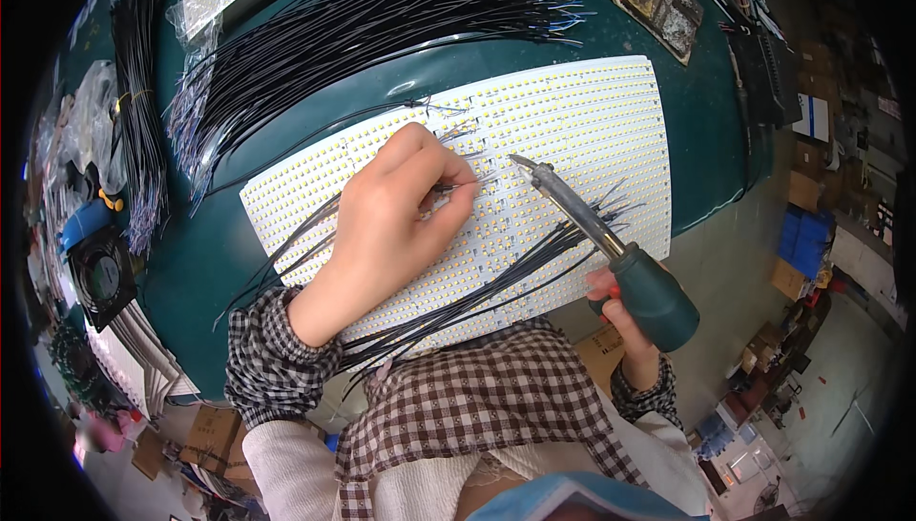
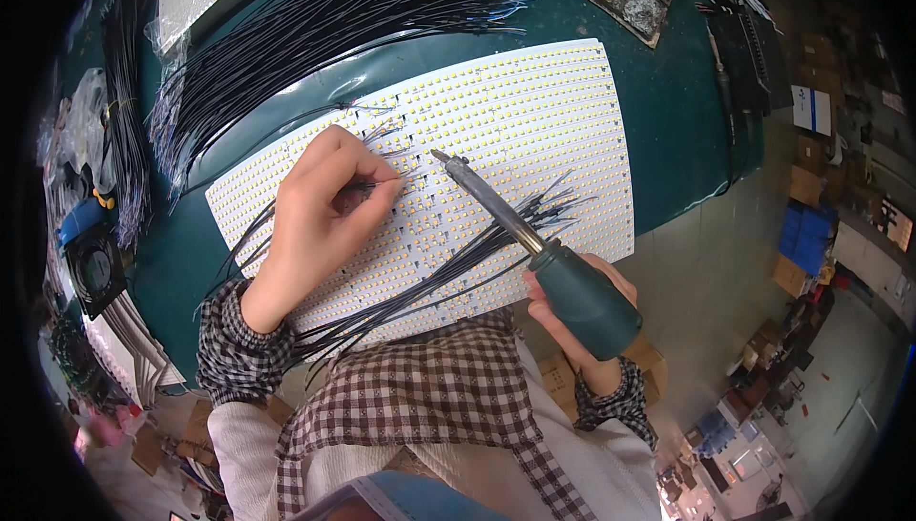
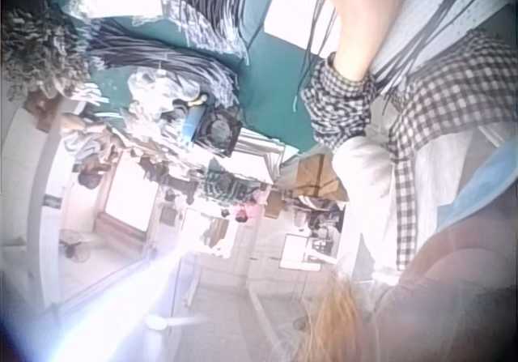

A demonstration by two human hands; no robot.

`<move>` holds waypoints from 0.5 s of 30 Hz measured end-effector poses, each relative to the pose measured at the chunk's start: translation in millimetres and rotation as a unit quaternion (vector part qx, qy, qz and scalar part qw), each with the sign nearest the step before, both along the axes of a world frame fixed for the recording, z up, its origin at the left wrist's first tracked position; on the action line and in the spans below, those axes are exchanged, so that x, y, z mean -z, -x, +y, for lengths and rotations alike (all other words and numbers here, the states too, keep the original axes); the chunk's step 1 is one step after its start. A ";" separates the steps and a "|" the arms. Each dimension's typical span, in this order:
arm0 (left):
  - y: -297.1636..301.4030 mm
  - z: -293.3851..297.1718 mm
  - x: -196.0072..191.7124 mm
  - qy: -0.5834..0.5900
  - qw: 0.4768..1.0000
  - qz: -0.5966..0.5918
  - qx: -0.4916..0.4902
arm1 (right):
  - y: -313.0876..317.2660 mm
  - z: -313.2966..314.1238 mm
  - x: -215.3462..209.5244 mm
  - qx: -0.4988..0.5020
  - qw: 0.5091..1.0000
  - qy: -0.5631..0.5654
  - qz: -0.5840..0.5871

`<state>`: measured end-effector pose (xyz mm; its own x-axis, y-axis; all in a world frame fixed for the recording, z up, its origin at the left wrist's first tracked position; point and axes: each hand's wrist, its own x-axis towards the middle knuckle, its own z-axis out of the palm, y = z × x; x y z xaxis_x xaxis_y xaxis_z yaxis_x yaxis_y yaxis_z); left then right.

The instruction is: The person solders multiple black wires onto electrical contact points on a large LED panel using a soldering iron and solder wire.

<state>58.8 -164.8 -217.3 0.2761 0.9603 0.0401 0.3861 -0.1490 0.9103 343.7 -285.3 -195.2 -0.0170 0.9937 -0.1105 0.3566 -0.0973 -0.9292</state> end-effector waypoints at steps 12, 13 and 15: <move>-13.0 -1.8 4.0 -0.072 0.991 0.106 -0.030 | 3.7 0.6 -4.5 0.017 0.999 0.037 0.007; -13.9 -1.9 4.1 -0.077 0.990 0.112 -0.029 | 3.5 0.7 -5.0 0.018 0.999 0.037 0.006; -14.1 -1.9 4.6 -0.082 0.989 0.119 -0.029 | 3.3 1.0 -5.6 0.000 0.999 0.022 -0.030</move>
<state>72.9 -166.7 -221.8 0.2411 0.9608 0.1367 0.5987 -0.2582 0.7582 340.5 -284.3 -189.6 -0.0091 0.9878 -0.1555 0.4117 -0.1380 -0.9008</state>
